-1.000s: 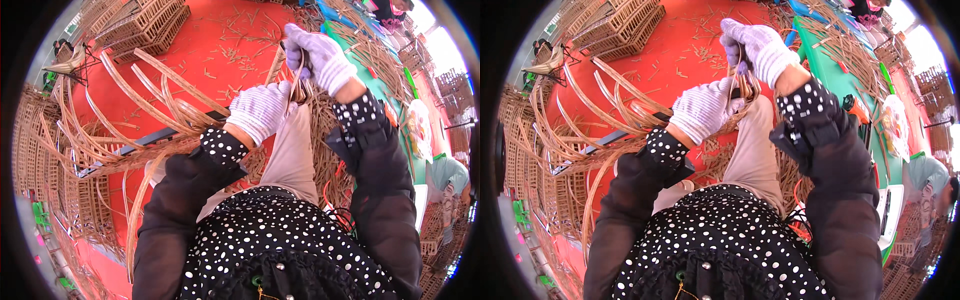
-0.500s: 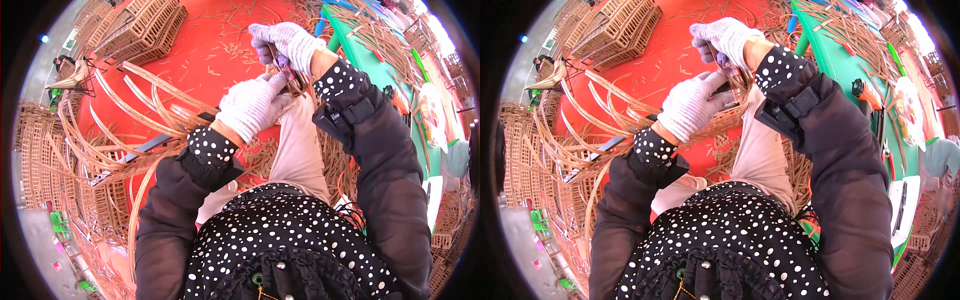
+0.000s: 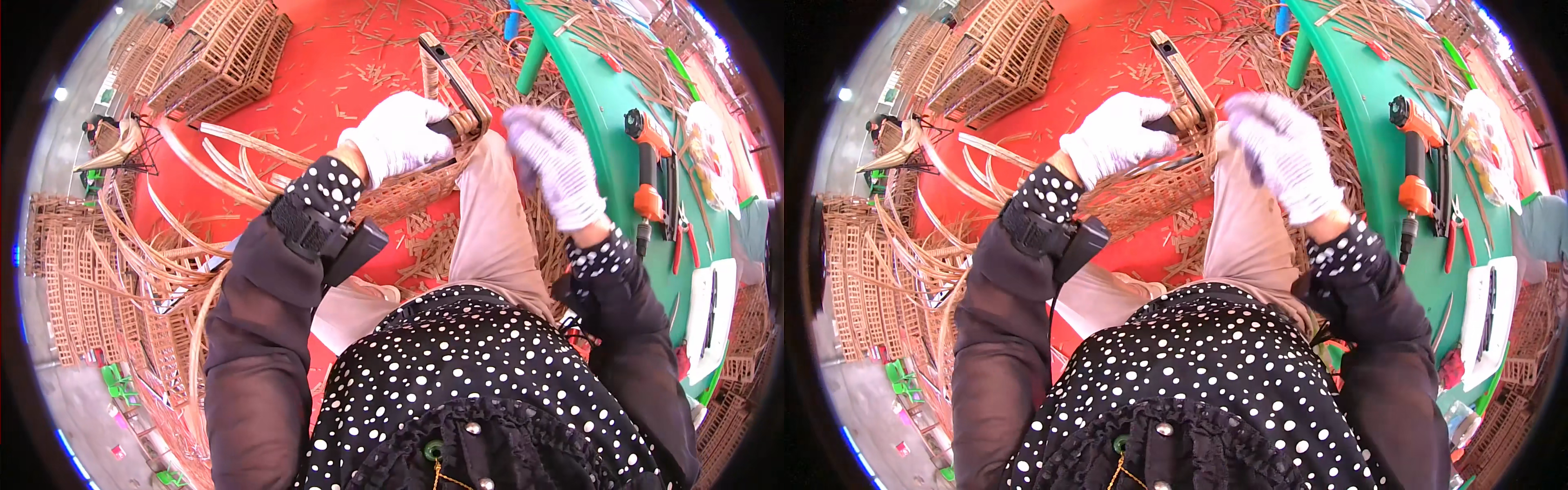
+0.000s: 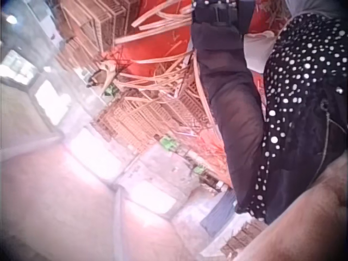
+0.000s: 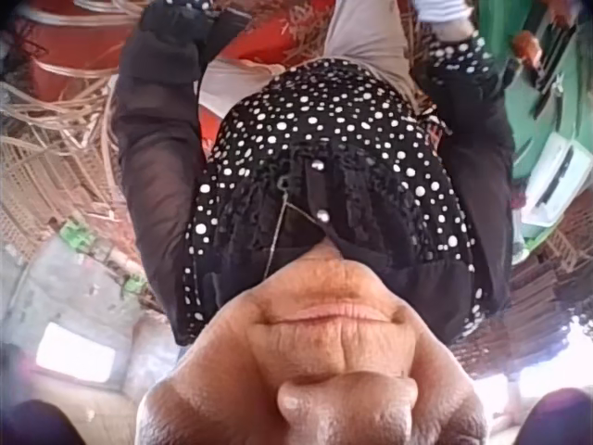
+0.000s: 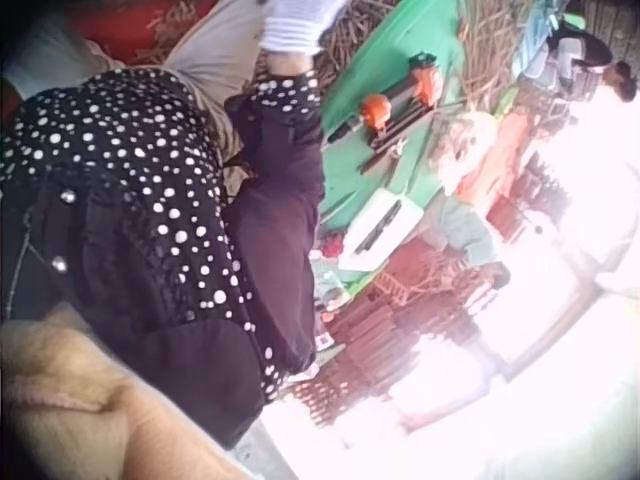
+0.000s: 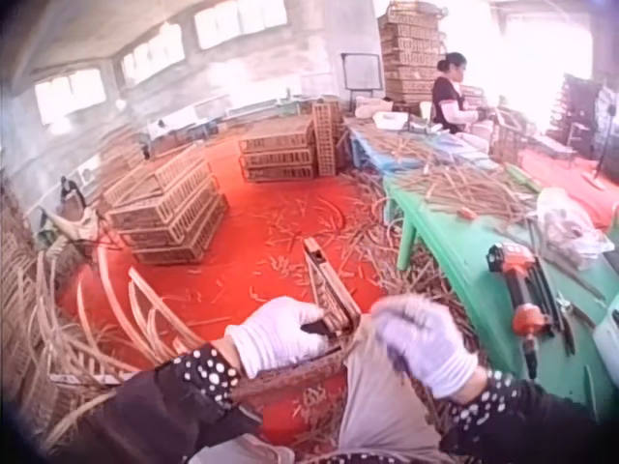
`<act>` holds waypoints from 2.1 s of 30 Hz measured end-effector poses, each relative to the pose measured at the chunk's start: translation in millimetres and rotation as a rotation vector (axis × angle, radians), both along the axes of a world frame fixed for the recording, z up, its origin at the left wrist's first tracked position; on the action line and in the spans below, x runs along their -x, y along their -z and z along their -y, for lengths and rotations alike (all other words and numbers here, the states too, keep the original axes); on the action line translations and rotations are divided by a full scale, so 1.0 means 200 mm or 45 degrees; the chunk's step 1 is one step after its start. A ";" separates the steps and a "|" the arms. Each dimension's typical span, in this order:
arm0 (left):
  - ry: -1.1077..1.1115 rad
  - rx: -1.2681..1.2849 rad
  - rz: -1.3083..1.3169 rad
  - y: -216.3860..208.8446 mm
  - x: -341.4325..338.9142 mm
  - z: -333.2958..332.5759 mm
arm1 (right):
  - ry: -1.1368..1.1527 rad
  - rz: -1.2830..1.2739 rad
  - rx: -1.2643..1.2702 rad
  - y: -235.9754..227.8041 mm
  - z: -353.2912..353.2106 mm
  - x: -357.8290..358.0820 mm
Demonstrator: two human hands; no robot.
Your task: Assembling and stapling bamboo or wooden strips to create cage-like structures.
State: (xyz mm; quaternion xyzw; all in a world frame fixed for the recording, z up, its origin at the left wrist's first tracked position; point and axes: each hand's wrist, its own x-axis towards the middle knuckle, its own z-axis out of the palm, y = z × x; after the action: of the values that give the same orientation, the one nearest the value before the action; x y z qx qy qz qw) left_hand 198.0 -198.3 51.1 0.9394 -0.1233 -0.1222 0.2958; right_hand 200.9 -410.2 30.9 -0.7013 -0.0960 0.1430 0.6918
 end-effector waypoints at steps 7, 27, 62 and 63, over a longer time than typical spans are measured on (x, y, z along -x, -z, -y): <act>0.062 -0.018 -0.098 0.00 -0.07 -0.03 | -0.207 0.014 -0.063 0.09 -0.16 0.13; -0.025 -0.384 0.530 0.05 0.19 -0.02 | -0.359 -0.398 0.087 -0.09 -0.17 0.31; 0.522 0.062 0.618 0.21 0.01 0.02 | 0.526 0.243 1.972 0.43 1.16 -0.65; 0.544 0.072 0.787 0.22 0.02 0.02 | 0.478 0.138 1.908 0.44 1.17 -0.67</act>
State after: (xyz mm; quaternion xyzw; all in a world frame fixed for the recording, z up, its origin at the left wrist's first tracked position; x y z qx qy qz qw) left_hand 194.5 -201.4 6.7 0.8765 -0.4032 0.1114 0.2382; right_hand 334.6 -644.2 -56.6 -0.9926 0.1134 0.0155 0.0396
